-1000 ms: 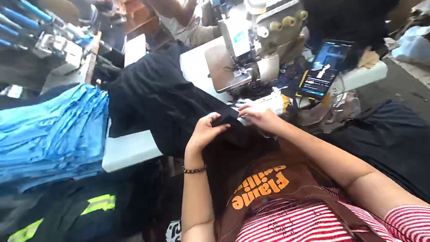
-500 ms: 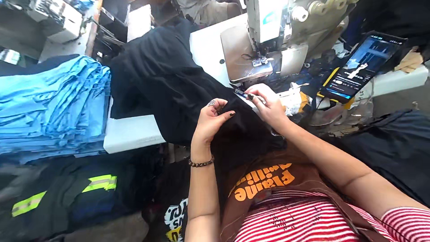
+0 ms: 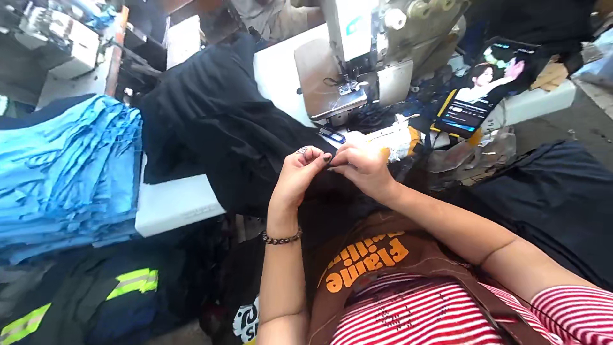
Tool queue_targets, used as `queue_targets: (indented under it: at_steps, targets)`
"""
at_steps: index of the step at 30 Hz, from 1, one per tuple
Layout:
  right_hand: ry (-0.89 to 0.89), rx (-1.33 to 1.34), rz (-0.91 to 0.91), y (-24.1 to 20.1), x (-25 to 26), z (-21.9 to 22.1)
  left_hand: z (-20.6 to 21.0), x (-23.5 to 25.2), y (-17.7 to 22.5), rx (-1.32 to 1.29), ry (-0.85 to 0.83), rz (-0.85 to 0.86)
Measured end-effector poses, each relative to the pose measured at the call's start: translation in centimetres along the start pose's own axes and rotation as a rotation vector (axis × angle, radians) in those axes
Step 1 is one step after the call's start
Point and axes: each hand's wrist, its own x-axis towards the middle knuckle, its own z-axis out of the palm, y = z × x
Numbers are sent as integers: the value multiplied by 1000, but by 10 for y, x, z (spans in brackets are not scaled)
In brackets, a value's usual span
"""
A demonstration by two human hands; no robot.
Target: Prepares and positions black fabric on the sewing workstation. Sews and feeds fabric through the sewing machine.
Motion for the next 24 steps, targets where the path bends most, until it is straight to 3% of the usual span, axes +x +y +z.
queue_targets:
  at_steps: [4,8,11,13,15,19,22,24]
  targets:
    - [34,-66,-104,1,6,-8,-20,22,20,173,-27,164]
    - [49,-87,-118,-10,12,-14,-44,34,79,520,181,405]
    - [-259,-1,31,-42,1,-13,-41,45,116,733,269,584]
    - [-519,181,39,-69,0,-18,-28,52,126,821,168,630]
    - [-590,306,-7,-90,9,-28,-8,55,123,801,41,618]
    - [-222,163,53,-79,35,-49,17,56,107,497,-133,450]
    - [33,118,180,-53,43,-58,18,51,103,359,-156,340]
    - [111,151,246,-46,41,-59,18,48,103,340,-161,301]
